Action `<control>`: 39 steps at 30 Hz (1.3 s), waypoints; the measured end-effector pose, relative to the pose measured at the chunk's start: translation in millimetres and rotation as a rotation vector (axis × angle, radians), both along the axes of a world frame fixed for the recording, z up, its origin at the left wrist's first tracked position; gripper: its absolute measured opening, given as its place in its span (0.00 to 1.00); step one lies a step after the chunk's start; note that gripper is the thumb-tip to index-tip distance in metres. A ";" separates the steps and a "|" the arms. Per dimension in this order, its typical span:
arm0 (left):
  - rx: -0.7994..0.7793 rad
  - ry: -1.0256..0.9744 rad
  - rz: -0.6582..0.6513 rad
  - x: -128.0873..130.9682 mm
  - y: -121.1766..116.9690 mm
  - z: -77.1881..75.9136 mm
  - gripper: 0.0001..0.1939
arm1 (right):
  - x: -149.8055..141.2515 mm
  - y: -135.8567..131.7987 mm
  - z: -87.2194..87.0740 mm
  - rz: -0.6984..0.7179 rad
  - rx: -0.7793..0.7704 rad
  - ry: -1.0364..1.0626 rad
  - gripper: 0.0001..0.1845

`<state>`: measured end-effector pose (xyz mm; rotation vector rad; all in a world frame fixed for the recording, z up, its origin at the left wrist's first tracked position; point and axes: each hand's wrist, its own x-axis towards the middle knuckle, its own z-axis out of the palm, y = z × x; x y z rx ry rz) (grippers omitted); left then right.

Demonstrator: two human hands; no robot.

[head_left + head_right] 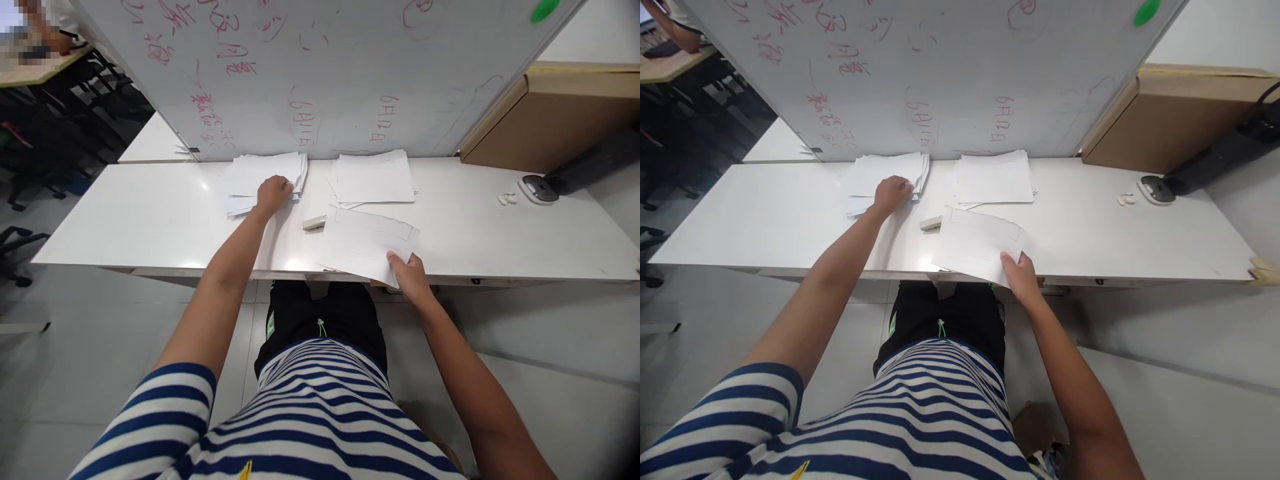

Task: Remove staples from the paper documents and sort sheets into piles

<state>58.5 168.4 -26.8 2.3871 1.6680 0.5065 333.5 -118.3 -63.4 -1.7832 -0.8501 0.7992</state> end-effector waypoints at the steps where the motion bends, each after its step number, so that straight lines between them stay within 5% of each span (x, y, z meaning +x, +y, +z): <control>1: 0.004 0.005 0.009 -1.1 0.5 0.7 0.14 | 0.6 0.2 -1.1 -0.002 -0.001 -0.002 0.19; 7: 0.171 -0.258 0.161 -26.7 -22.4 24.1 0.13 | 1.8 -1.0 0.6 -0.017 -0.003 0.079 0.20; 11: 0.397 -0.407 0.191 -41.6 -105.8 55.2 0.12 | -13.5 -16.7 9.4 0.062 -0.090 0.276 0.20; 15: 0.455 -0.292 -0.250 -30.5 -218.3 53.0 0.06 | -44.7 -38.5 12.9 0.230 -0.187 0.453 0.22; 19: 0.327 -0.145 -0.619 -8.7 -288.4 12.8 0.08 | -75.7 -50.0 9.7 0.239 -0.155 0.643 0.30; 24: 0.303 -0.107 -0.808 -2.1 -299.0 -26.6 0.09 | -89.0 -52.5 -0.4 0.259 -0.194 0.669 0.37; 33: 0.418 -0.107 -0.944 -4.1 -293.0 -31.0 0.09 | -82.4 -46.9 -15.7 0.307 -0.147 0.472 0.29; 36: 0.317 -0.118 -0.833 -11.2 -293.3 -32.3 0.15 | -76.8 -47.7 -17.9 0.351 -0.207 0.409 0.30; 39: 0.184 -0.169 -0.477 -25.7 -289.4 -33.1 0.19 | -65.6 -50.5 -10.6 0.414 -0.236 0.313 0.29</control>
